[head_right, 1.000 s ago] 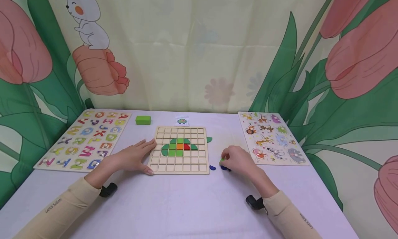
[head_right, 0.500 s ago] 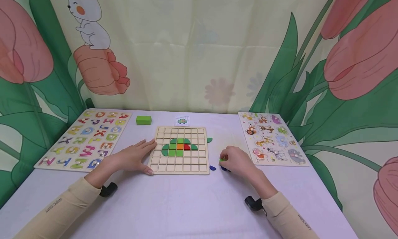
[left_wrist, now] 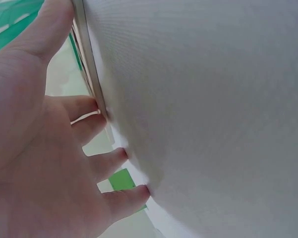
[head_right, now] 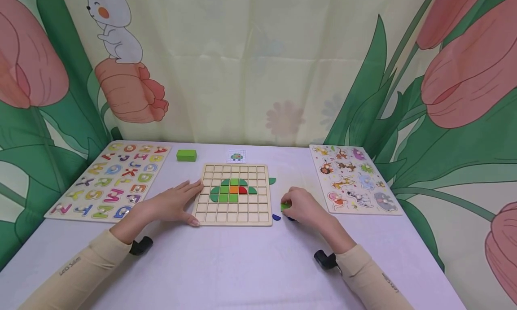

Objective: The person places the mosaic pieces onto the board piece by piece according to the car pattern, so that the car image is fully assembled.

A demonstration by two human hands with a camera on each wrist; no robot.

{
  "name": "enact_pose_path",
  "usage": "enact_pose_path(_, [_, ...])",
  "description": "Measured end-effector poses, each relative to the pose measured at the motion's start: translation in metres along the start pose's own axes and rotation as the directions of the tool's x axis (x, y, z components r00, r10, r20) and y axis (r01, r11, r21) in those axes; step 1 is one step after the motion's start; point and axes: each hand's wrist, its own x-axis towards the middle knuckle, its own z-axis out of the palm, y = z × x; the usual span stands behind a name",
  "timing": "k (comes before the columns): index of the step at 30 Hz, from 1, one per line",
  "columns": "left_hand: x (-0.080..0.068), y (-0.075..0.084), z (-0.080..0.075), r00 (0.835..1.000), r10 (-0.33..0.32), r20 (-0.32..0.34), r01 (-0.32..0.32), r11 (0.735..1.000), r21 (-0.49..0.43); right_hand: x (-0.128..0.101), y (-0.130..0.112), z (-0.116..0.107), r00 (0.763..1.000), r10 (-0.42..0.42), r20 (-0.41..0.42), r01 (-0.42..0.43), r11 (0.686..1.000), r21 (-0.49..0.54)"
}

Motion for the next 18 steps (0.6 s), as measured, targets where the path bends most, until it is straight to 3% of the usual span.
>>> enact_pose_path(12, [-0.002, 0.002, -0.002, 1.000, 0.006, -0.007, -0.006, 1.000, -0.005, 0.009, -0.004, 0.004, 0.999, 0.023, 0.033, -0.022, 0.999, -0.039])
enact_pose_path(18, [-0.002, 0.002, -0.003, 1.000, 0.007, -0.015, -0.007, 1.000, -0.009, 0.014, -0.011, 0.005, 0.999, 0.018, 0.050, -0.018, 1.000, -0.001])
